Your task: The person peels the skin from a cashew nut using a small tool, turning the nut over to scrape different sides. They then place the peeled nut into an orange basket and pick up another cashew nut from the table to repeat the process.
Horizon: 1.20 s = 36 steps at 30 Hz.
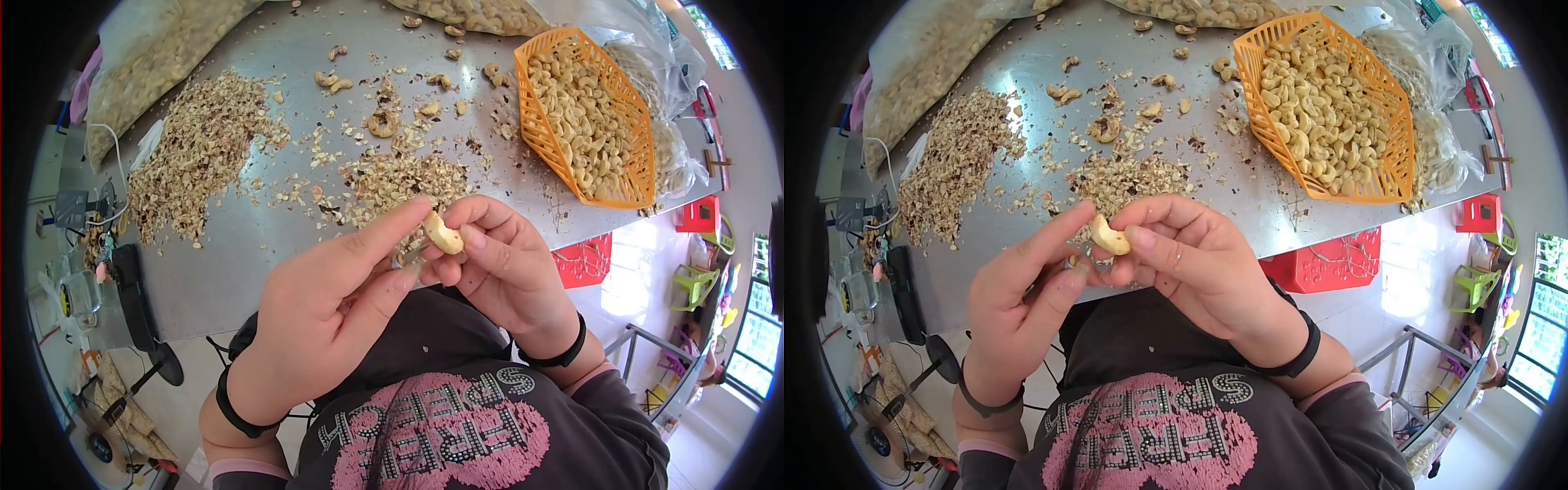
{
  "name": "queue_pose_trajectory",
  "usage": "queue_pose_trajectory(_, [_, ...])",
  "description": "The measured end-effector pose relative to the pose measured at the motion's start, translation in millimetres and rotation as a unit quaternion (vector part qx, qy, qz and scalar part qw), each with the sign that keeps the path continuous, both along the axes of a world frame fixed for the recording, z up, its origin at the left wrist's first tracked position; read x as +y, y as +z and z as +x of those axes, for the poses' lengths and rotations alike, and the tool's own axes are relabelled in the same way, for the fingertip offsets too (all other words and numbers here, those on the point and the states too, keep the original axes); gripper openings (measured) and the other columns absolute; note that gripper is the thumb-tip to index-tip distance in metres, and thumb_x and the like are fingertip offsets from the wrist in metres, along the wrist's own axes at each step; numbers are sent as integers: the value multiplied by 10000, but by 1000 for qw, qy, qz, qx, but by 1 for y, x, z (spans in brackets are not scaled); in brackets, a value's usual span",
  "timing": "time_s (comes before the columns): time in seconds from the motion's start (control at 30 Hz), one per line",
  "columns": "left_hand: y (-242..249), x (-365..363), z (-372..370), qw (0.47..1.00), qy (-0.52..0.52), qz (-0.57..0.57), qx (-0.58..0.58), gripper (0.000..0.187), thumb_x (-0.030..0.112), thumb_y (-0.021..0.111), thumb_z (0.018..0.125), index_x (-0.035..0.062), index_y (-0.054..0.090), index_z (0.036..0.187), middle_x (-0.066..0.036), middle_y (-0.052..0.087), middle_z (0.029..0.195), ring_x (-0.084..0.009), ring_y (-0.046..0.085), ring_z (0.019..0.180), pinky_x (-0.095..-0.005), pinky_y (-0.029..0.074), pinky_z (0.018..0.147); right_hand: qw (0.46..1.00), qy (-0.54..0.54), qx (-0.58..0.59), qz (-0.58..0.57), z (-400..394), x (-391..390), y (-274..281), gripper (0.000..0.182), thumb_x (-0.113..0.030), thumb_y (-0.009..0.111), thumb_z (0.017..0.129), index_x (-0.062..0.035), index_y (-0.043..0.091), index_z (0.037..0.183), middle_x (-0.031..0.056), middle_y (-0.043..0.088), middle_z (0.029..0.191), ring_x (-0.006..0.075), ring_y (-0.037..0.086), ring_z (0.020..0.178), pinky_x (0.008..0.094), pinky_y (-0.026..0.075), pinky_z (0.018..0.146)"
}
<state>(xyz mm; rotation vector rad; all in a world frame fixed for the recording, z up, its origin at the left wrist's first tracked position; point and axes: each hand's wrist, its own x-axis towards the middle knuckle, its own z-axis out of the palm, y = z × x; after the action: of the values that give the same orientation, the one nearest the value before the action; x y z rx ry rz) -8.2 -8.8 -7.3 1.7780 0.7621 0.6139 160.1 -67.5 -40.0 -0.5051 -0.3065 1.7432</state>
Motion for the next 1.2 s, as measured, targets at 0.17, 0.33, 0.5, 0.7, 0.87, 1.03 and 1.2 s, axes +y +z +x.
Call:
queue_pose_trajectory(0.17, [-3, 1, 1, 1000, -1, 31, 0, 386, 40, 529, 761, 57, 471, 1142, -102, 573, 768, -181, 570, 652, -240, 435, 582, 999, -6, -50, 5, -1, 1, 3, 156, -37, 460, 831, 24, 492, 971, 107, 554, 909, 133, 553, 761, 248, 461, 698])
queue_pose_trajectory(0.33, [1, 3, 0, 1000, -20, -2, -2, 347, 39, 491, 788, 49, 480, 1135, -93, 584, 768, -157, 564, 650, -229, 435, 583, 997, -8, -69, 16, 0, -1, 1, 150, -25, 478, 820, 25, 495, 960, 94, 554, 882, 123, 542, 739, 229, 449, 674])
queue_pose_trajectory(0.5, [10, 14, -4, 957, -47, -285, -21, 311, 66, 430, 831, 52, 481, 1137, -54, 588, 759, -66, 482, 545, -188, 397, 507, 997, -4, -81, 13, 4, -1, 4, 144, -25, 491, 813, 19, 498, 950, 85, 555, 877, 115, 536, 728, 220, 443, 664])
queue_pose_trajectory(0.7, [6, 5, -2, 988, -16, -154, 15, 315, 80, 448, 824, 47, 481, 1136, -57, 588, 764, -57, 475, 535, -186, 394, 500, 985, -58, -161, 19, 5, -2, 11, 142, -30, 528, 795, 11, 502, 929, 71, 560, 856, 106, 536, 718, 216, 442, 653])
queue_pose_trajectory(0.87, [2, -1, 5, 997, -35, 75, -5, 363, 3, 459, 794, -10, 434, 1156, -88, 566, 820, -88, 537, 665, -187, 414, 555, 957, -98, -269, 39, 2, -5, 13, 154, -39, 577, 766, 4, 505, 895, 47, 559, 825, 86, 536, 733, 198, 434, 641])
queue_pose_trajectory(1.03, [6, -5, 6, 996, -44, 72, 32, 394, -35, 472, 773, -6, 428, 1164, -99, 562, 863, -122, 560, 725, -216, 440, 615, 950, -117, -284, 65, 0, -6, 13, 137, -12, 579, 757, 6, 502, 870, 56, 556, 823, 95, 539, 749, 204, 438, 644])
queue_pose_trajectory(1.2, [-1, -6, 10, 993, -2, 117, 10, 444, 26, 580, 705, 41, 473, 1135, -118, 589, 770, -236, 557, 579, -281, 440, 522, 943, -130, -294, 85, -3, -8, 13, 124, 15, 569, 754, 19, 503, 858, 76, 554, 844, 117, 544, 777, 221, 443, 664])
